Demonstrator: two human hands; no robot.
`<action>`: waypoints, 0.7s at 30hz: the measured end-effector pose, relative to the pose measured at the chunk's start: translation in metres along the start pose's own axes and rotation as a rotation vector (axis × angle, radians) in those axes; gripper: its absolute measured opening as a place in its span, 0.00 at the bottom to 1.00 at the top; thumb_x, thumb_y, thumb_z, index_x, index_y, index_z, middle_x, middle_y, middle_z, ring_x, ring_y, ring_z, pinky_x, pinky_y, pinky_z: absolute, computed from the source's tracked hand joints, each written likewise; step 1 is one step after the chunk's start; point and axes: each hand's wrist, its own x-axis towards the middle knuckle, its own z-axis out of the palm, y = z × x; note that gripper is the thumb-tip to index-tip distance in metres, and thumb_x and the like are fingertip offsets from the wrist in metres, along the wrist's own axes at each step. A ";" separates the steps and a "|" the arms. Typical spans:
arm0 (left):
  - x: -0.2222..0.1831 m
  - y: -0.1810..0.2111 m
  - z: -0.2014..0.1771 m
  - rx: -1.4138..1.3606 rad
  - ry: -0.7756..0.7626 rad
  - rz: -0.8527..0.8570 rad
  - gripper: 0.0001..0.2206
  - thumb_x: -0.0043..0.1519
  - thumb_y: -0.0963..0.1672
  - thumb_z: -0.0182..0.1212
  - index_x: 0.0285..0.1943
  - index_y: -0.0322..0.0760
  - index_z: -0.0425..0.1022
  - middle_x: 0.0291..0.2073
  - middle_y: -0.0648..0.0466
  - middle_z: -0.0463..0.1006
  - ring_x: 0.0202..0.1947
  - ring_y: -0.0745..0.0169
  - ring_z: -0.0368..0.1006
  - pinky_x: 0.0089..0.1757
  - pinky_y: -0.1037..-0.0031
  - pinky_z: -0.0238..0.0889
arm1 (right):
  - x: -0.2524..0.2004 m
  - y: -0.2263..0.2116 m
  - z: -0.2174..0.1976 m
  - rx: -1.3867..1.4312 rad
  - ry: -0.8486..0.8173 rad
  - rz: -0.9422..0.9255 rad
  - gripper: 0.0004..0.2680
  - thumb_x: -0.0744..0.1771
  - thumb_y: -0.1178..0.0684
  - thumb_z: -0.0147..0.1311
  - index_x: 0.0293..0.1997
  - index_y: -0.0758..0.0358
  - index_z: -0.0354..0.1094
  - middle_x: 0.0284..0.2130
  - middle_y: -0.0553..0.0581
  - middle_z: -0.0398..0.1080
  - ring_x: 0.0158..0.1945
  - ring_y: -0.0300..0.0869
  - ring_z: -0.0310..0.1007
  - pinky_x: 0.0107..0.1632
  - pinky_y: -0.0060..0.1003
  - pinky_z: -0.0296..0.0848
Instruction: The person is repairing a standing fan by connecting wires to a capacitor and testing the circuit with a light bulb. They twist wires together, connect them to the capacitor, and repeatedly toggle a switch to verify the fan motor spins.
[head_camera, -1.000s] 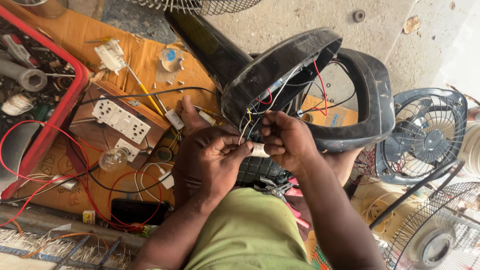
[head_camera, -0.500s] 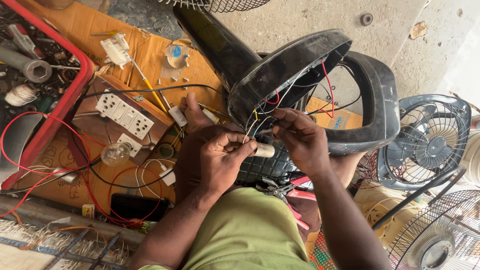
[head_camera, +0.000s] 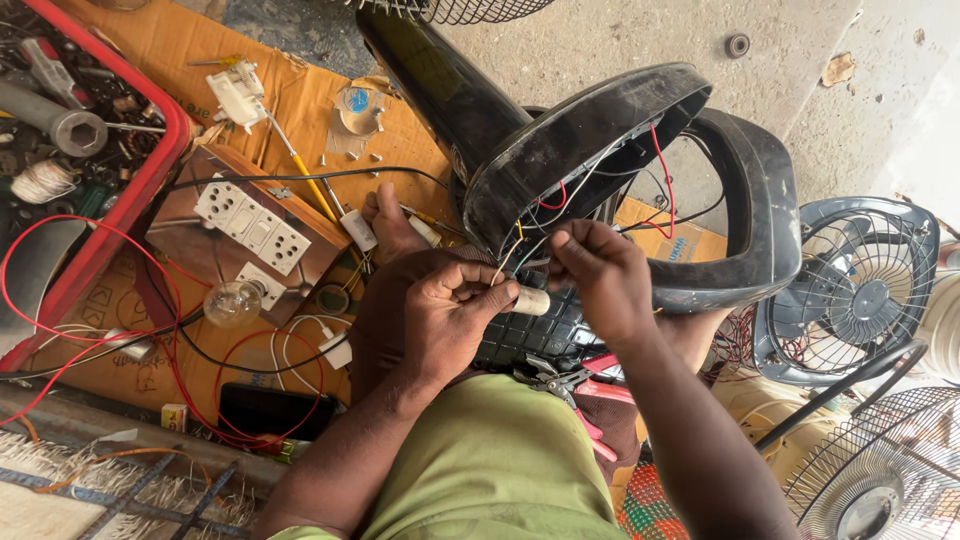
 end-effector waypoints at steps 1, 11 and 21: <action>0.000 0.000 0.000 0.010 0.000 0.004 0.05 0.61 0.36 0.68 0.42 0.27 0.78 0.35 0.50 0.83 0.36 0.69 0.79 0.42 0.78 0.76 | 0.003 0.001 0.001 0.259 -0.004 0.178 0.05 0.70 0.56 0.54 0.43 0.68 0.69 0.33 0.55 0.70 0.31 0.35 0.70 0.32 0.30 0.70; -0.006 0.005 0.005 0.115 0.047 -0.022 0.06 0.59 0.36 0.69 0.41 0.27 0.78 0.33 0.52 0.84 0.34 0.70 0.80 0.40 0.79 0.76 | -0.007 0.013 0.036 -0.456 0.292 -0.025 0.08 0.70 0.51 0.51 0.38 0.66 0.67 0.21 0.51 0.66 0.20 0.35 0.65 0.20 0.31 0.65; -0.002 -0.005 -0.001 0.077 0.016 0.085 0.05 0.62 0.37 0.68 0.43 0.27 0.77 0.34 0.52 0.82 0.35 0.73 0.77 0.41 0.80 0.73 | 0.003 0.000 0.018 0.387 0.146 0.335 0.05 0.69 0.54 0.49 0.36 0.64 0.64 0.24 0.51 0.61 0.20 0.33 0.54 0.17 0.27 0.52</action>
